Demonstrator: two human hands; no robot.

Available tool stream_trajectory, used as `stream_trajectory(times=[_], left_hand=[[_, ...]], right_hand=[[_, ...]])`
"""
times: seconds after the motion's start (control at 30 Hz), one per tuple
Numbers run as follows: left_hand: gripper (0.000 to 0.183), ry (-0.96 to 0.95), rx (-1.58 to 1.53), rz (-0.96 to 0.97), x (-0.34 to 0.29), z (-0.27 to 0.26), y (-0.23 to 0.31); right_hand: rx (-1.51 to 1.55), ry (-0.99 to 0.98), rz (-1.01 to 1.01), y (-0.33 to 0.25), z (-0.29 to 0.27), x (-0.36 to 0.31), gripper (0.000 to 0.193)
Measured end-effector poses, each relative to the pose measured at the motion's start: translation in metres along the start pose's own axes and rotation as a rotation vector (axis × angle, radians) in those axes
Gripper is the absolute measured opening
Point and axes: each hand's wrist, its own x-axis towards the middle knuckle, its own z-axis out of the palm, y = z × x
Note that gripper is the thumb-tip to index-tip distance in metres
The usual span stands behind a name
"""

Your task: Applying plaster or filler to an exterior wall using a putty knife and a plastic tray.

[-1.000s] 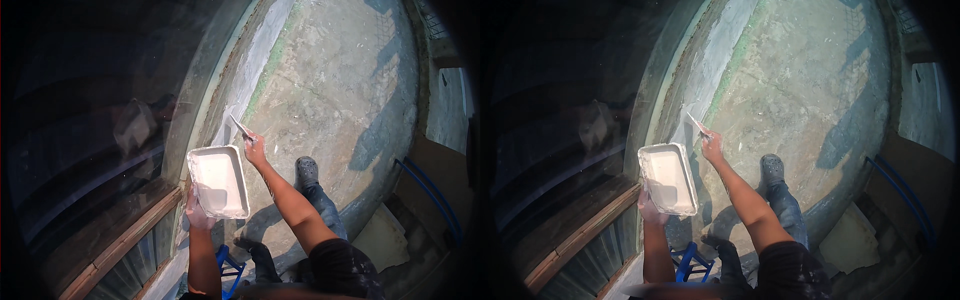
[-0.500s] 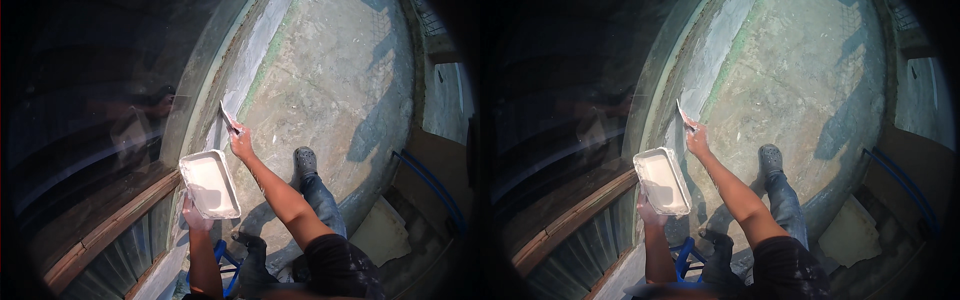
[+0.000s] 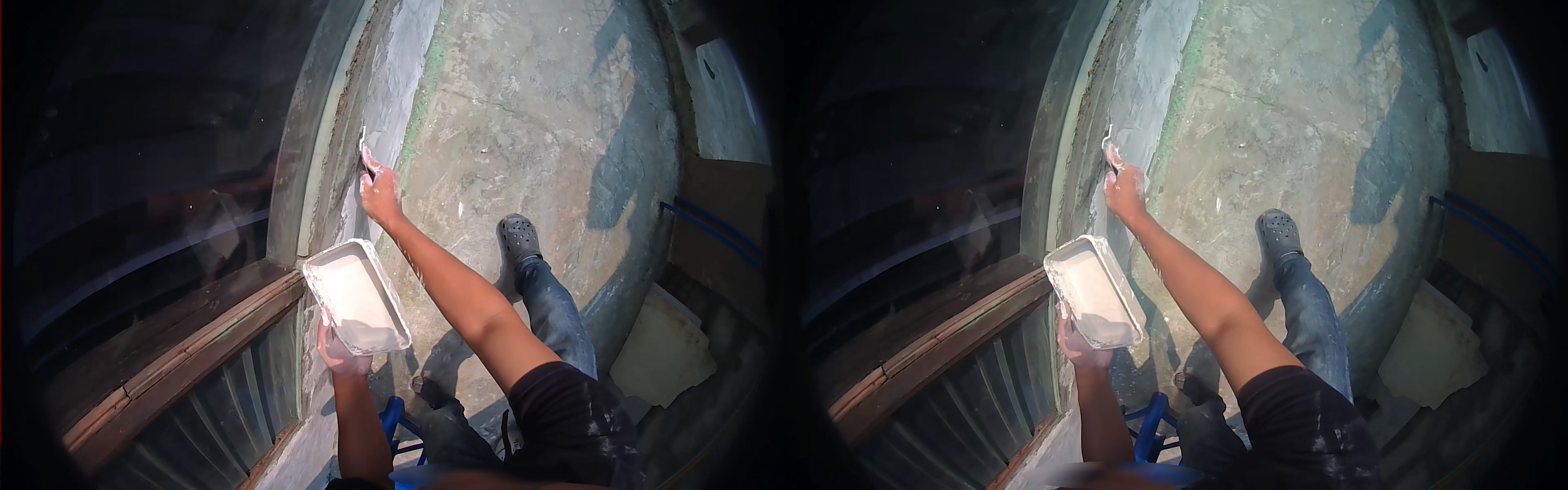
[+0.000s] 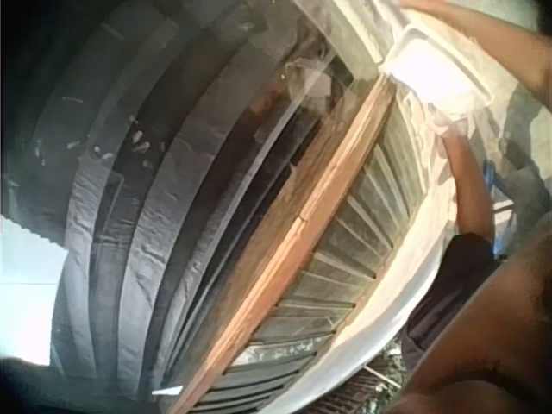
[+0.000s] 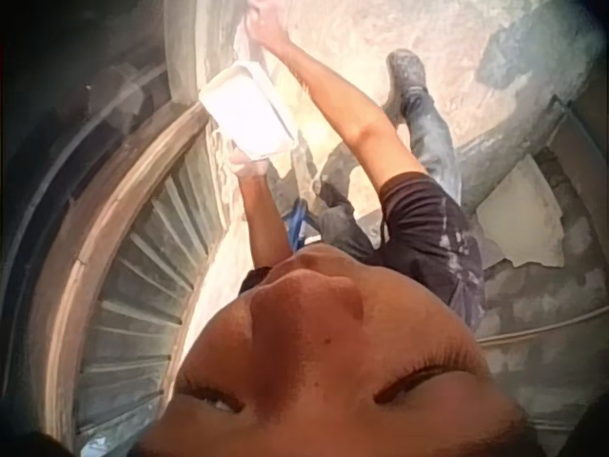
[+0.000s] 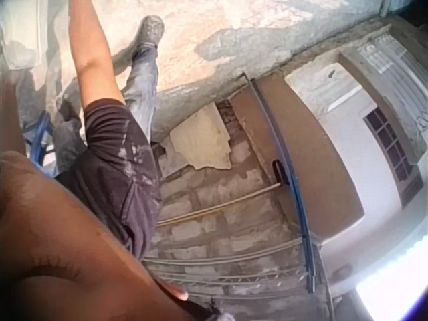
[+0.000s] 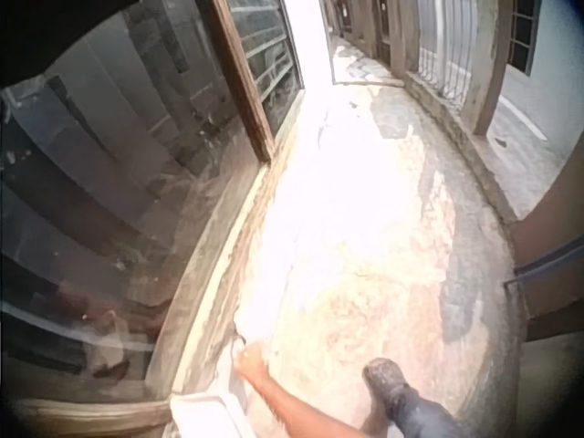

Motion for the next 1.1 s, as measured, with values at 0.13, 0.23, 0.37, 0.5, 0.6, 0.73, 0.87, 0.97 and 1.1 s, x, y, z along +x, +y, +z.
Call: stream_trajectory(times=[0.13, 0.23, 0.37, 0.5, 0.6, 0.73, 0.87, 0.97, 1.1], left_hand=[[0.056, 0.07, 0.002, 0.034, -0.023, -0.024, 0.011], [0.055, 0.05, -0.026, 0.012, -0.029, -0.03, 0.002], [0.053, 0.124, -0.093, -0.037, -0.049, -0.047, 0.022], [0.05, -0.072, -0.095, -0.01, -0.075, 0.001, 0.046], [0.053, -0.088, -0.136, -0.045, -0.091, 0.038, 0.061], [0.051, -0.228, -0.161, -0.066, -0.12, 0.125, 0.082], [0.048, -0.257, -0.16, -0.082, -0.14, 0.216, 0.109], [0.046, -0.304, -0.133, -0.107, -0.157, 0.284, 0.125], [0.046, -0.384, -0.155, -0.093, -0.165, 0.389, 0.148]], right_hand=[[0.098, -0.17, -0.002, -0.036, 0.016, -0.085, 0.049], [-0.003, -0.142, -0.037, 0.007, -0.021, -0.101, 0.039], [0.331, -0.303, 0.433, -0.04, -0.076, -0.095, 0.027], [0.61, -0.15, 0.44, -0.114, -0.159, -0.087, 0.025], [0.884, -0.027, 0.494, -0.184, -0.224, -0.087, 0.029], [0.936, 0.013, 0.486, -0.264, -0.31, -0.075, 0.031], [0.828, 0.003, 0.457, -0.356, -0.388, -0.025, 0.029], [0.692, -0.017, 0.223, -0.435, -0.449, 0.023, 0.035], [0.625, -0.032, 0.008, -0.515, -0.514, 0.078, 0.036]])
